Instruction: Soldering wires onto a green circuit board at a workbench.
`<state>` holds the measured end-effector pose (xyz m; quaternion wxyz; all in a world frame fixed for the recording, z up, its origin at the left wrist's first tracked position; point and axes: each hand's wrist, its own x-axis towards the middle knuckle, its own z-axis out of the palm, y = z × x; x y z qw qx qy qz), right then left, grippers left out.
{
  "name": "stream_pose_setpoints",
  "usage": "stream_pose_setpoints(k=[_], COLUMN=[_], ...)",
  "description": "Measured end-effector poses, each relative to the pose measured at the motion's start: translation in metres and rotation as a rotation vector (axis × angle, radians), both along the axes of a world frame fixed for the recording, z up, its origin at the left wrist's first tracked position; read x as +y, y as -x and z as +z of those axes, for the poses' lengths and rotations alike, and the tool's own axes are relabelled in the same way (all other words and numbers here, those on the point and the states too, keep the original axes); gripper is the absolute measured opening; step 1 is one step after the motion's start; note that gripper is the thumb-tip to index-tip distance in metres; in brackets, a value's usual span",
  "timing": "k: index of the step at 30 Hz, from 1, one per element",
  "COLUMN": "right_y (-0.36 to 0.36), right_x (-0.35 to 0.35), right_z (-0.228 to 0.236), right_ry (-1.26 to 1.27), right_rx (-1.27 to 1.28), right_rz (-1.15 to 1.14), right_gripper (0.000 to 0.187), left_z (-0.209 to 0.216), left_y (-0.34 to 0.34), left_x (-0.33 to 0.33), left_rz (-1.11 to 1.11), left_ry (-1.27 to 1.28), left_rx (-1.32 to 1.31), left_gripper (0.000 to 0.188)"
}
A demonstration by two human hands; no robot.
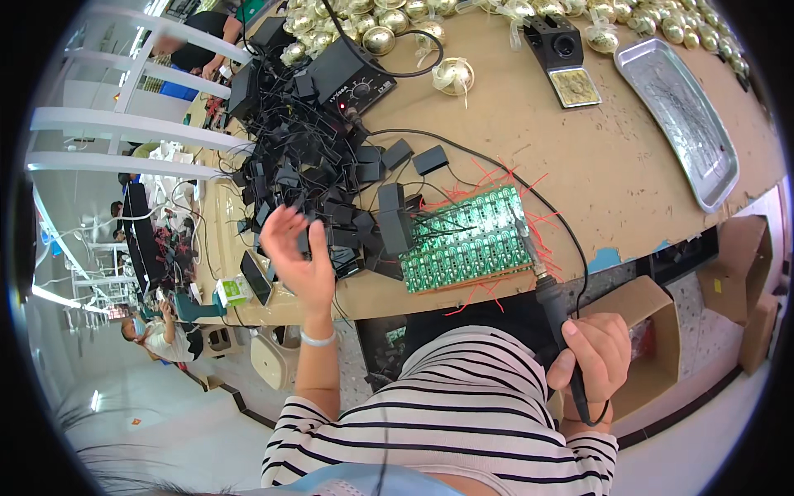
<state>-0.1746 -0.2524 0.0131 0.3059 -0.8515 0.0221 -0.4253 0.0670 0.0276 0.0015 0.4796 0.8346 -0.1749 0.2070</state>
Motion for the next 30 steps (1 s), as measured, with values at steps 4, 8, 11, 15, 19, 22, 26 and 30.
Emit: stream_pose_setpoints(k=[4, 8, 11, 15, 19, 22, 26, 30], right_y=[0.001, -0.005, -0.004, -0.003, 0.000, -0.001, -0.005, -0.006], right_x=[-0.001, -0.001, 0.000, 0.000, 0.001, 0.001, -0.002, -0.007], right_z=[-0.005, 0.001, 0.005, 0.001, 0.003, 0.003, 0.008, 0.004], right_ry=[-0.037, -0.013, 0.000, -0.012, -0.024, -0.013, 0.006, -0.007], right_rx=[0.007, -0.005, 0.036, 0.007, -0.006, -0.013, -0.008, 0.021], right_rz=[-0.011, 0.031, 0.064, 0.032, 0.002, -0.001, 0.016, 0.011], right_gripper=[0.021, 0.021, 0.020, 0.020, 0.020, 0.019, 0.021, 0.028], left_z=[-0.015, -0.036, -0.036, -0.010, 0.025, 0.040, 0.057, 0.080], left_y=[0.006, -0.005, -0.008, -0.010, -0.021, -0.029, -0.031, -0.016], left_x=[0.013, 0.015, 0.012, -0.004, -0.018, -0.046, -0.054, -0.097], left_rz=[0.059, -0.017, -0.017, -0.012, -0.028, -0.180, -0.499, -0.605], left_ry=[0.043, -0.002, 0.038, 0.218, 0.076, 0.417, 0.704, -0.285], left_rx=[0.121, 0.199, 0.135, 0.148, -0.156, -0.010, 0.190, -0.019], left_gripper=[0.045, 0.020, 0.010, 0.008, 0.011, 0.013, 0.013, 0.012])
